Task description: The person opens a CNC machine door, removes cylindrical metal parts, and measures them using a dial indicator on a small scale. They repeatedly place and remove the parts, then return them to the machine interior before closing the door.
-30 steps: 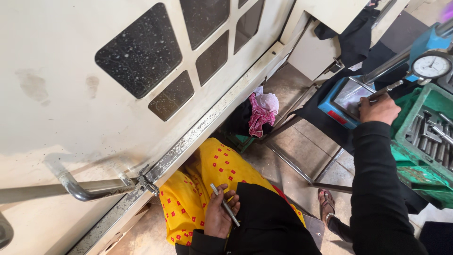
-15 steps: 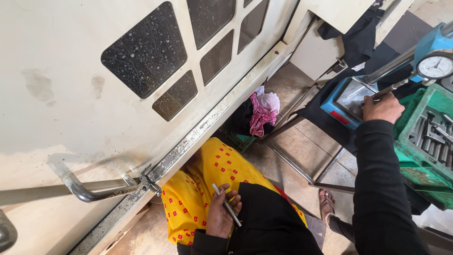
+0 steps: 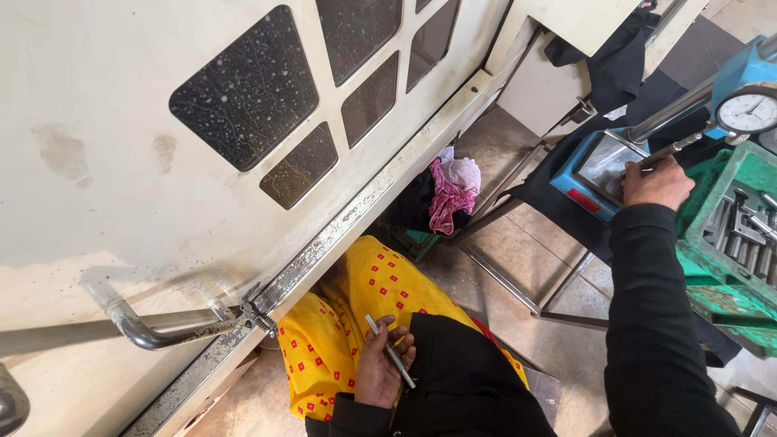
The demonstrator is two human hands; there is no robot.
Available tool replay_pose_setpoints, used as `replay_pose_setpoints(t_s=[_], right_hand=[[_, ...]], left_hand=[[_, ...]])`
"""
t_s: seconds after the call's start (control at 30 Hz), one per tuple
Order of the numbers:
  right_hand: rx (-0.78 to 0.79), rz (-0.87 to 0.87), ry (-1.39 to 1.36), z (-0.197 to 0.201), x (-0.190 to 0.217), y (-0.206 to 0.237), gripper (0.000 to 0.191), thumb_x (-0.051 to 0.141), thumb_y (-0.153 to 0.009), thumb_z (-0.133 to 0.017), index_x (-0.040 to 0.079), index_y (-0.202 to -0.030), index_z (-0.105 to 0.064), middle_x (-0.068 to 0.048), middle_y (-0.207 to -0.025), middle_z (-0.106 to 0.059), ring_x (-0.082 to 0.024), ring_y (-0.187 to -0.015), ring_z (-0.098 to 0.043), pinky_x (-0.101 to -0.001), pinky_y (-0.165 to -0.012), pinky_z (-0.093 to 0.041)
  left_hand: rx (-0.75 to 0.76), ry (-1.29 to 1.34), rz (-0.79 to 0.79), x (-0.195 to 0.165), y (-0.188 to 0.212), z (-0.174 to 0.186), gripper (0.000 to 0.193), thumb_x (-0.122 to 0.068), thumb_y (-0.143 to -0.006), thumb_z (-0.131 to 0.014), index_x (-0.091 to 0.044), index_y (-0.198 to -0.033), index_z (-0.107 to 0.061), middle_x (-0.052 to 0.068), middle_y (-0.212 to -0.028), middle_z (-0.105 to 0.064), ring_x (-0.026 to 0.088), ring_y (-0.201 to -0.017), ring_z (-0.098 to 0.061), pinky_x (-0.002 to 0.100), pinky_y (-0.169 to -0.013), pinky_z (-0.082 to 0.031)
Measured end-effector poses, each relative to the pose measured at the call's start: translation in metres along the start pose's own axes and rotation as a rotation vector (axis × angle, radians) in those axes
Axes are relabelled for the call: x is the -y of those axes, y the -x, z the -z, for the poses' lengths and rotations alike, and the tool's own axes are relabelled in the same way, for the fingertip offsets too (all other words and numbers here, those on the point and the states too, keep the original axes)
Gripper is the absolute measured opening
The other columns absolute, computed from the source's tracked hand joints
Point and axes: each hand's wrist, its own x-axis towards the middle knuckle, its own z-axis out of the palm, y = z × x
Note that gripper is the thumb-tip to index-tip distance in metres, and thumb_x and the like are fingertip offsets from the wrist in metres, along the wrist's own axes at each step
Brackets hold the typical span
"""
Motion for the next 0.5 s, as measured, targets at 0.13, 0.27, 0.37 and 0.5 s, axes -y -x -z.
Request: replay_pose_setpoints(t_s=[0.13, 0.27, 0.37, 0.5], right_hand=[[0.041, -0.067, -0.082, -0.002, -0.001, 0.0, 0.024, 0.02, -0.09, -0.085, 0.002, -0.092, -0.07, -0.01, -0.079, -0.074, -0.026, -0.072, -0.074, -0.0347, -0.08, -0.058], [-0.009, 0.015, 0.061, -0.003, 0.003, -0.003, 0.026, 0.023, -0.086, -0.089, 0.003, -0.088, -0.073, -0.009, -0.077, -0.074, -0.027, -0.07, -0.073, -0.0364, -0.077, -0.057], [-0.019, 0.084, 0.183, 0.002, 0.007, -0.002, 0.028, 0.028, -0.085, -0.091, 0.005, -0.086, -0.075, -0.007, -0.073, -0.075, -0.028, -0.067, -0.072, -0.0381, -0.074, -0.056], [0.193, -0.084, -0.118, 0.011, 0.007, 0.007, 0.026, 0.026, -0.095, -0.083, 0.002, -0.091, -0.075, -0.006, -0.079, -0.074, -0.022, -0.073, -0.074, -0.0327, -0.079, -0.058]], left_hand=[[0.004, -0.001, -0.005, 0.001, -0.001, 0.001, 0.03, -0.032, -0.103, -0.05, -0.011, -0.123, -0.057, 0.009, -0.101, -0.066, 0.019, -0.09, -0.07, 0.033, -0.076, -0.061], [-0.002, -0.009, -0.001, 0.0, -0.003, -0.001, 0.03, -0.032, -0.103, -0.049, -0.011, -0.123, -0.057, 0.009, -0.101, -0.066, 0.019, -0.091, -0.069, 0.033, -0.077, -0.061], [0.01, -0.012, -0.004, 0.0, -0.004, -0.002, 0.03, -0.032, -0.103, -0.049, -0.011, -0.123, -0.057, 0.009, -0.101, -0.066, 0.019, -0.091, -0.069, 0.033, -0.077, -0.061], [0.011, -0.015, 0.001, 0.0, -0.005, -0.002, 0.029, -0.032, -0.103, -0.049, -0.011, -0.122, -0.057, 0.009, -0.101, -0.066, 0.019, -0.091, -0.07, 0.033, -0.077, -0.061]])
